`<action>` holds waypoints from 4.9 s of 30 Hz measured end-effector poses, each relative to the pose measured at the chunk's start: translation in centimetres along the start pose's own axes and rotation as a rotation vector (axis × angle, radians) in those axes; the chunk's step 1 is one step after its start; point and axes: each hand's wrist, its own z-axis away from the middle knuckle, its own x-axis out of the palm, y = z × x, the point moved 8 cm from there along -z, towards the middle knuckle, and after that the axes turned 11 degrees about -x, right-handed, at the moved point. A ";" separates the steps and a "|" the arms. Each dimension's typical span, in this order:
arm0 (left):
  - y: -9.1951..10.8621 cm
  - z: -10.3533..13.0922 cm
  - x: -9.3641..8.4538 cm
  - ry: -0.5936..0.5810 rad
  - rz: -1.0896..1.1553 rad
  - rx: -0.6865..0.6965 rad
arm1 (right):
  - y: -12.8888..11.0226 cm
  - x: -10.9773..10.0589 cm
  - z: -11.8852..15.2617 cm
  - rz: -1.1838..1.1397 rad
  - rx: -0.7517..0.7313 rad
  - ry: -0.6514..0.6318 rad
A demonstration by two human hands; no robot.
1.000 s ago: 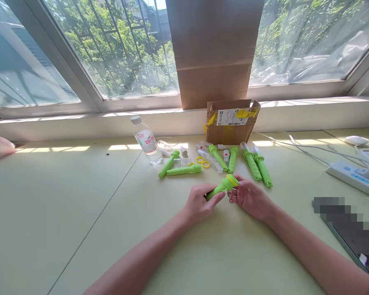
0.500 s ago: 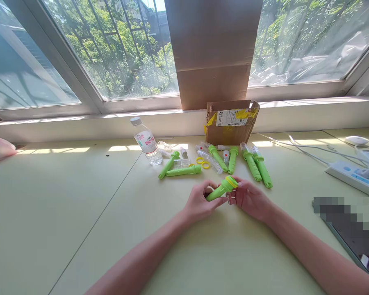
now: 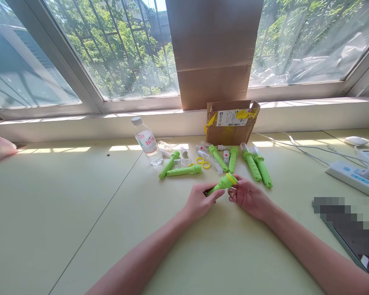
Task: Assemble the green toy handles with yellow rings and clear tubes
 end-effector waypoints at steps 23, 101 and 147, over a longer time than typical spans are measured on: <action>0.1 0.5 0.2 0.021 -0.029 0.016 | 0.0 1.3 0.4 0.067 0.025 -0.111; 0.6 1.1 0.0 0.215 -0.315 0.124 | -0.1 0.3 0.1 0.046 0.007 0.009; -0.5 0.8 1.8 -0.258 0.181 -0.225 | 0.0 1.4 0.3 0.069 0.041 -0.136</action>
